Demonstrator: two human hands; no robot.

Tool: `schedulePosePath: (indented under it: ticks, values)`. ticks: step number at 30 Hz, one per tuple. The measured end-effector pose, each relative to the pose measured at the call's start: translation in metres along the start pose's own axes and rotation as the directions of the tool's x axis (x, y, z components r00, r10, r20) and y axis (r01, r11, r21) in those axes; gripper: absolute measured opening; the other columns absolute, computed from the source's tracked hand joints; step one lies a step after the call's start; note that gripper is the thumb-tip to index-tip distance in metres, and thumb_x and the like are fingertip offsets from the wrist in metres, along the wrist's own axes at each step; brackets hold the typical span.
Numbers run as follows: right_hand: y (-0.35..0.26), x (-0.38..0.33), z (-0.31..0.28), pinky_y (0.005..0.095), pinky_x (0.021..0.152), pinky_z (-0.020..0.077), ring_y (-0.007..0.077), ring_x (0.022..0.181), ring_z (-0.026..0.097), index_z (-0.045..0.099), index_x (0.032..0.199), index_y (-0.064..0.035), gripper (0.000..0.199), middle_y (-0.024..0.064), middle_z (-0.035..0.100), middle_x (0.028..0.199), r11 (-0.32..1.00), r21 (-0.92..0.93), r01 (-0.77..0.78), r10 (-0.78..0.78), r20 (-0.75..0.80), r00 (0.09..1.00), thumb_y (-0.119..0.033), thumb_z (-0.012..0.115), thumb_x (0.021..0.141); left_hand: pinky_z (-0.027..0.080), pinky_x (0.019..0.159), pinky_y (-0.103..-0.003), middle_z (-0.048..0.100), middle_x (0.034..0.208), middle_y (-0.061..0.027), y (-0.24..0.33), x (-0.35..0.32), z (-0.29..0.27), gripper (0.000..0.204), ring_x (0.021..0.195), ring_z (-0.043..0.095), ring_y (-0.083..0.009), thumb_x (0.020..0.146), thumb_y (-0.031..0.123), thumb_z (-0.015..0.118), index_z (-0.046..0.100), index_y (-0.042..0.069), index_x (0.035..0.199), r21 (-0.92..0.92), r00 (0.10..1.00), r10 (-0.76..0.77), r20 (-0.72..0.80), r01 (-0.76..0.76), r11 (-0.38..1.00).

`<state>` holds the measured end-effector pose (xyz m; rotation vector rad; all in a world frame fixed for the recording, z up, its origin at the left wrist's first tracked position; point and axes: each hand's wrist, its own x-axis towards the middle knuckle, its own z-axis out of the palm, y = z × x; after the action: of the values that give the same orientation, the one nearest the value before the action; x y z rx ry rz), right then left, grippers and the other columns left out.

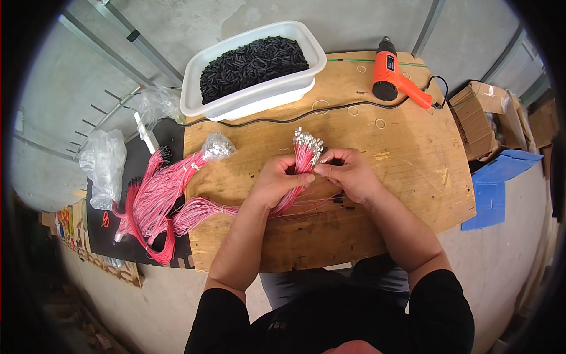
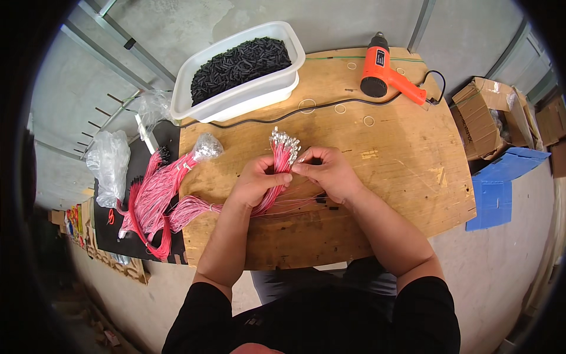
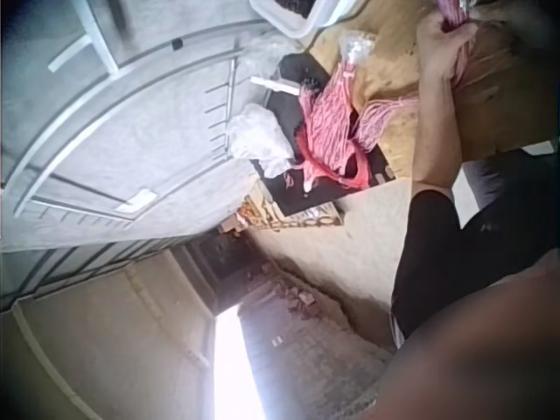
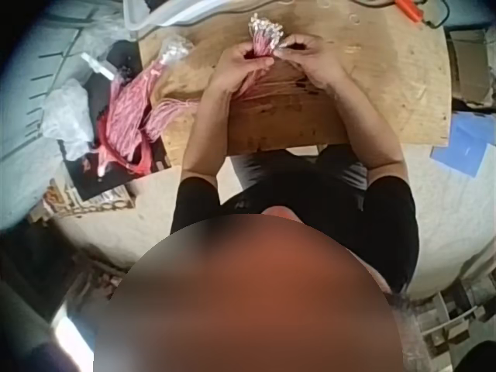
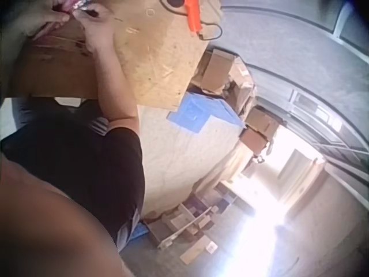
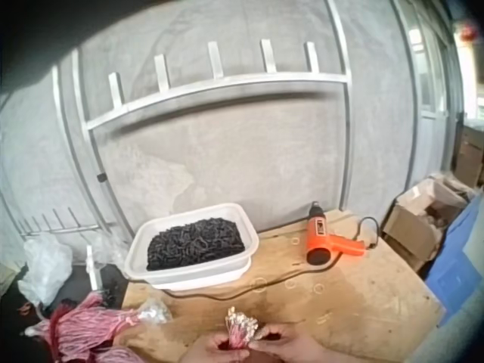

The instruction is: Slide black heat shrink tubes onto the ends of pink wire cables.

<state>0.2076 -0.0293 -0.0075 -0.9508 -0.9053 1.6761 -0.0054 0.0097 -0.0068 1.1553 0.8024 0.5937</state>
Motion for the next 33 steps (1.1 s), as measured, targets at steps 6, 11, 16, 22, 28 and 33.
schedulePosePath:
  ticks: [6, 11, 16, 22, 28, 33]
  values:
    - [-0.005, -0.0011, -0.0008, 0.0192, 0.051, 0.0309, 0.0022, 0.059, 0.043, 0.068, 0.095, -0.0021, 0.006, -0.0011, 0.063, 0.079, 1.0, -0.002, -0.027, 0.027, 0.027, 0.999, -0.005, 0.071, 0.091, 0.055, 0.068, -0.026, 0.069, 0.086, -0.007, 0.0002, -0.0004, 0.0037, 0.022, 0.075, 0.066, -0.015, 0.085, 0.002, 0.076, 0.065, 0.0, 0.104, -0.253, 0.999, -0.011, -0.046, -0.001, 0.967]
    - [-0.0064, -0.0018, 0.0016, 0.0199, 0.05, 0.0285, 0.0025, 0.057, 0.041, 0.069, 0.093, -0.0044, 0.005, -0.004, 0.058, 0.074, 1.0, 0.004, -0.013, 0.013, 0.017, 1.0, -0.007, 0.072, 0.09, 0.055, 0.068, -0.027, 0.069, 0.087, -0.0071, -0.0012, -0.0003, 0.0024, 0.021, 0.076, 0.066, -0.0148, 0.085, 0.0, 0.075, 0.065, 0.0, 0.104, -0.214, 1.0, 0.02, -0.024, -0.025, 0.977]
    - [-0.0023, -0.0007, -0.0005, 0.0196, 0.05, 0.0285, 0.0024, 0.057, 0.042, 0.069, 0.093, -0.0052, 0.004, -0.0039, 0.058, 0.075, 1.0, -0.003, -0.01, 0.01, -0.01, 1.0, -0.007, 0.071, 0.091, 0.053, 0.066, -0.024, 0.068, 0.086, -0.0045, 0.0003, 0.0002, 0.0055, 0.025, 0.074, 0.064, -0.0112, 0.084, 0.0, 0.076, 0.066, 0.0, 0.106, -0.125, 0.997, 0.071, -0.024, -0.073, 0.989]
    - [-0.0053, -0.0013, 0.0009, 0.019, 0.051, 0.0298, 0.0028, 0.059, 0.044, 0.068, 0.094, -0.005, 0.004, -0.0024, 0.06, 0.076, 1.0, 0.013, -0.021, 0.021, -0.008, 1.0, -0.009, 0.07, 0.092, 0.053, 0.067, -0.024, 0.068, 0.088, -0.0049, 0.0004, -0.0009, 0.003, 0.028, 0.076, 0.064, -0.0112, 0.083, 0.0, 0.077, 0.066, 0.0, 0.109, -0.157, 0.998, 0.068, -0.009, -0.069, 0.985]
    - [-0.0078, -0.0027, 0.0021, 0.0192, 0.053, 0.0324, 0.0035, 0.061, 0.046, 0.069, 0.095, -0.0035, 0.006, -0.0007, 0.062, 0.077, 1.0, -0.005, 0.001, -0.001, -0.017, 1.0, -0.009, 0.069, 0.093, 0.056, 0.072, -0.027, 0.069, 0.094, -0.0075, 0.0034, -0.0021, 0.0032, 0.03, 0.08, 0.068, -0.0147, 0.083, 0.001, 0.075, 0.063, 0.0, 0.111, -0.173, 1.0, 0.029, -0.012, -0.03, 0.984]
    - [-0.0051, -0.0013, 0.0015, 0.0196, 0.052, 0.0324, 0.0033, 0.06, 0.045, 0.069, 0.094, -0.0027, 0.005, -0.0007, 0.062, 0.077, 1.0, -0.021, 0.019, -0.019, -0.037, 0.999, -0.008, 0.069, 0.092, 0.057, 0.074, -0.029, 0.069, 0.098, -0.0103, 0.0042, -0.0019, 0.0027, 0.031, 0.084, 0.069, -0.0164, 0.083, -0.004, 0.072, 0.06, 0.0, 0.112, -0.159, 1.0, 0.016, 0.006, -0.015, 0.987]
